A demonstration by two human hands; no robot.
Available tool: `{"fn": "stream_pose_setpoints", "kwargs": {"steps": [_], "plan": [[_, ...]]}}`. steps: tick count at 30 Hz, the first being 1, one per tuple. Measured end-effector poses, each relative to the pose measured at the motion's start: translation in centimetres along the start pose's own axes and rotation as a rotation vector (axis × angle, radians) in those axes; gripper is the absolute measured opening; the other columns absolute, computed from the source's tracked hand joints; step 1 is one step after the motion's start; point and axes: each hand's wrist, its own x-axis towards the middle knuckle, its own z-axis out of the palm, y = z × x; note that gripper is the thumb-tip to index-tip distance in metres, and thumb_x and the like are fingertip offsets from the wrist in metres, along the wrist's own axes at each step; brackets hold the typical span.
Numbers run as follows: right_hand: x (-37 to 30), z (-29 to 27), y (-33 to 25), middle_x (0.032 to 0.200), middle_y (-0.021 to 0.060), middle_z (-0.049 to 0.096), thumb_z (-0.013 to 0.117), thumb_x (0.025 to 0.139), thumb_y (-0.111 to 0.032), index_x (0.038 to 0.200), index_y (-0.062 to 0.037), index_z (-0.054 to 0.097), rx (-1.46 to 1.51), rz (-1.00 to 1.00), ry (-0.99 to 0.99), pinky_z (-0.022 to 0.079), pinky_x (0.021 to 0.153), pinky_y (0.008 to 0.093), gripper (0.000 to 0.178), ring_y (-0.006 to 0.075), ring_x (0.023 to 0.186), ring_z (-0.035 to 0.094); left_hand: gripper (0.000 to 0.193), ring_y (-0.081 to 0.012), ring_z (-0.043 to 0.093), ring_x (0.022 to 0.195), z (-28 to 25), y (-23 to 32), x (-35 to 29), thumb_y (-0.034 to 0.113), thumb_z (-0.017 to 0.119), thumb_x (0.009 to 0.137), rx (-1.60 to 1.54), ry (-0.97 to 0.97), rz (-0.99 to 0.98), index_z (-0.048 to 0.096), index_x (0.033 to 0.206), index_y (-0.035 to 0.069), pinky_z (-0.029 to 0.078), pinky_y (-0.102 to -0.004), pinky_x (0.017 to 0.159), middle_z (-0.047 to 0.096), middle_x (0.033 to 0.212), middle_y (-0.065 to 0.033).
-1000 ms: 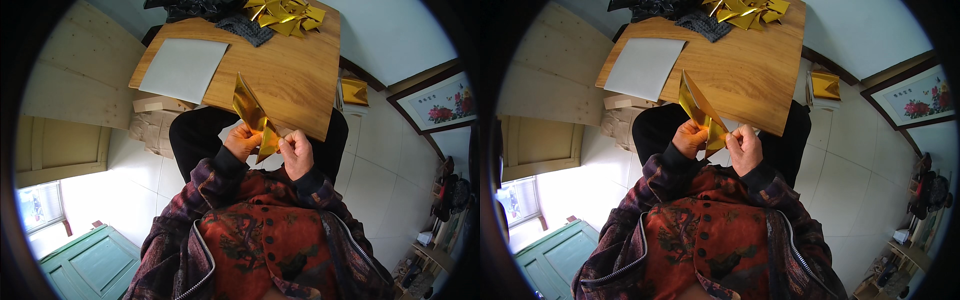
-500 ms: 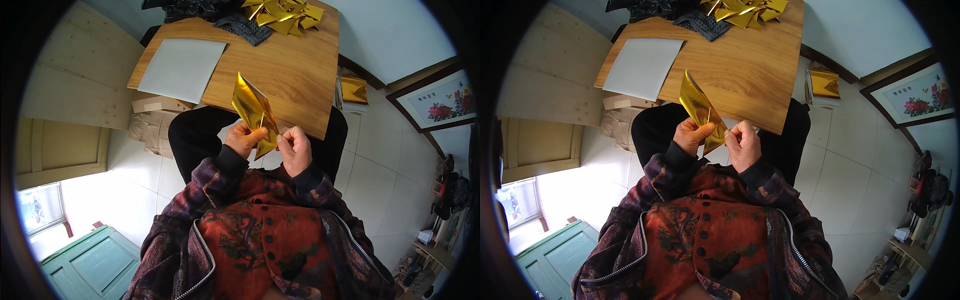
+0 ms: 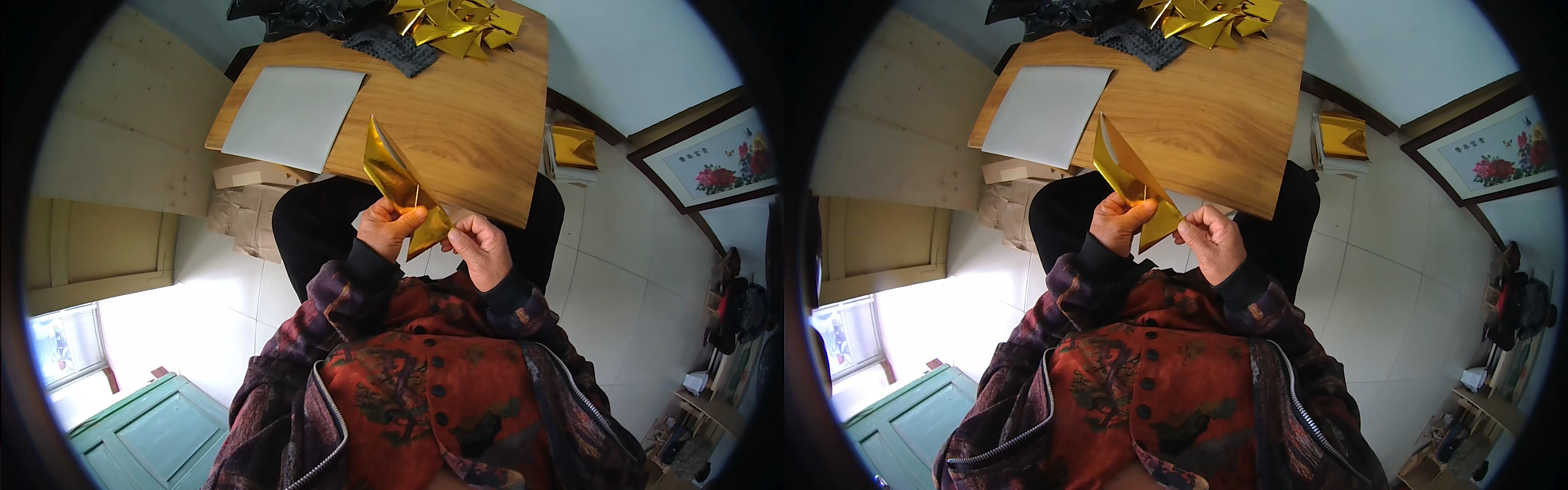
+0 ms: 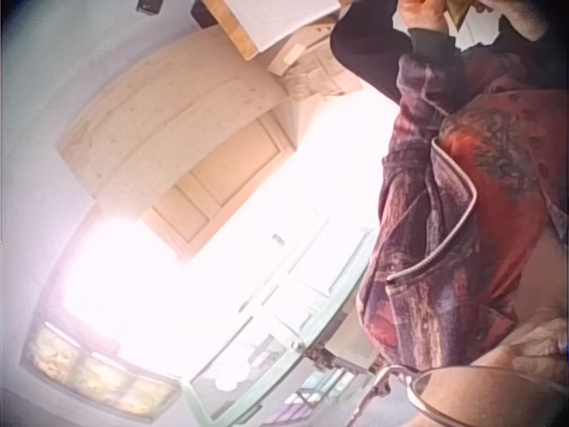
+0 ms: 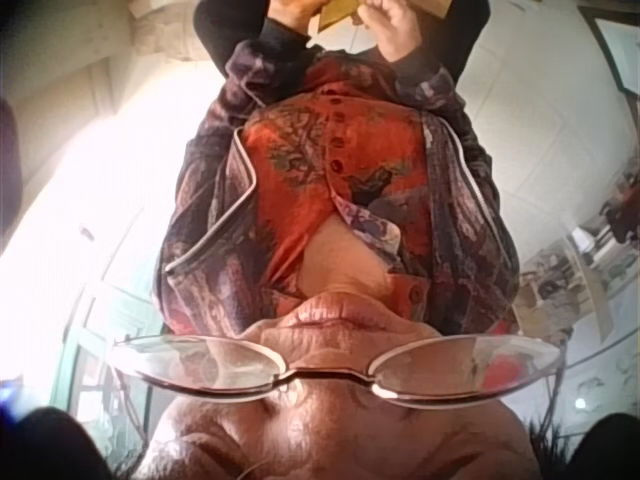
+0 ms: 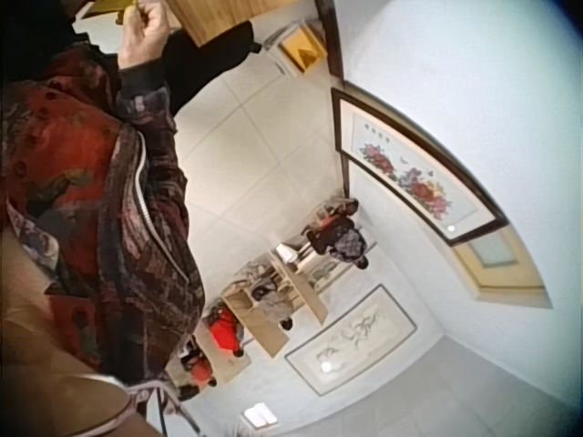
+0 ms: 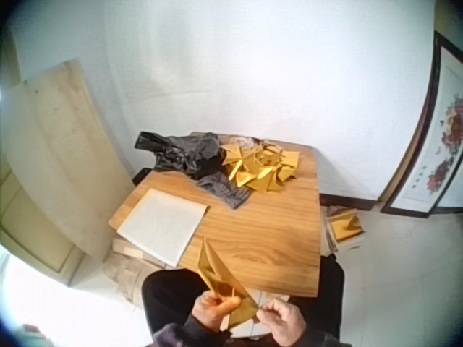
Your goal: The person folds a sheet of gold-colored paper by hand into a triangular packet. They separate a sheet from a stack, fold it in half, then fold the corners inward to form a pyramid-like shape, and finally tuck the flaps to close the packet.
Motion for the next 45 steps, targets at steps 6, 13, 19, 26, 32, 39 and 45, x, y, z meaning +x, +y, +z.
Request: {"fn": "stream_pose_setpoints", "kwargs": {"steps": [6,13,19,26,32,39,45], "plan": [[-0.2,0.4,0.0,0.08,0.0033,0.063,0.059,0.098,-0.018,0.088,-0.0021,0.056,-0.019,-0.011,0.046,0.05,0.073,0.0255,0.019,0.0087,0.075,0.06,0.014,-0.0114,0.065,0.083,0.2,0.1,-0.1,0.008,0.067,0.09,-0.006,-0.007,0.014,0.066,0.104,0.005,0.052,-0.0253,0.076,0.069,0.094,-0.0023],[-0.4,0.4,-0.2,0.076,0.0032,0.063,0.059,0.096,-0.018,0.084,-0.0019,0.054,-0.094,-0.061,0.071,0.051,0.07,0.0253,0.021,0.0089,0.071,0.059,0.018,-0.0068,0.061,0.079,0.3,-0.1,0.0,0.009,0.072,0.088,-0.101,-0.039,-0.018,0.068,0.105,0.003,0.049,-0.0237,0.071,0.069,0.091,0.0],[-0.3,0.7,0.0,0.077,0.0019,0.061,0.059,0.097,-0.022,0.087,-0.0024,0.055,-0.126,0.061,0.122,0.048,0.068,0.0235,0.022,0.0086,0.072,0.059,0.019,-0.0078,0.062,0.078,0.4,-0.5,0.0,0.01,0.072,0.088,-0.103,-0.039,-0.058,0.067,0.104,0.001,0.05,-0.0245,0.072,0.07,0.092,-0.0019],[0.7,0.3,0.1,0.079,0.0,0.059,0.063,0.095,-0.023,0.091,-0.0016,0.057,-0.021,0.028,0.026,0.046,0.064,0.0223,0.023,0.006,0.07,0.053,0.016,-0.0106,0.065,0.082,0.5,-0.7,0.0,0.007,0.071,0.088,-0.013,-0.05,-0.053,0.067,0.101,0.0,0.052,-0.0263,0.075,0.071,0.093,-0.0043],[0.7,0.1,0.7,0.071,-0.0012,0.056,0.063,0.095,-0.021,0.088,-0.0026,0.056,-0.082,0.001,0.012,0.042,0.057,0.022,0.022,0.005,0.063,0.05,0.015,-0.0115,0.065,0.08,0.7,-1.4,-0.2,0.006,0.071,0.087,-0.033,-0.044,-0.048,0.067,0.101,0.0,0.053,-0.0265,0.074,0.071,0.092,-0.0057],[0.7,0.6,0.9,0.067,-0.0003,0.055,0.061,0.096,-0.021,0.084,-0.0027,0.055,-0.134,-0.101,0.098,0.041,0.055,0.0225,0.023,0.0059,0.06,0.049,0.022,-0.0111,0.064,0.088,0.9,-0.9,-0.4,0.01,0.07,0.09,-0.135,-0.138,-0.127,0.063,0.109,0.001,0.051,-0.0261,0.08,0.068,0.099,-0.0053],[1.3,0.0,0.1,0.07,-0.0003,0.056,0.061,0.097,-0.024,0.083,-0.0021,0.054,-0.073,-0.127,0.186,0.044,0.058,0.0239,0.027,0.0062,0.063,0.05,0.022,-0.0096,0.061,0.089,1.0,-0.4,-1.5,0.017,0.07,0.091,0.081,-0.249,-0.193,0.062,0.105,0.002,0.049,-0.0245,0.08,0.067,0.098,-0.0037]]}}
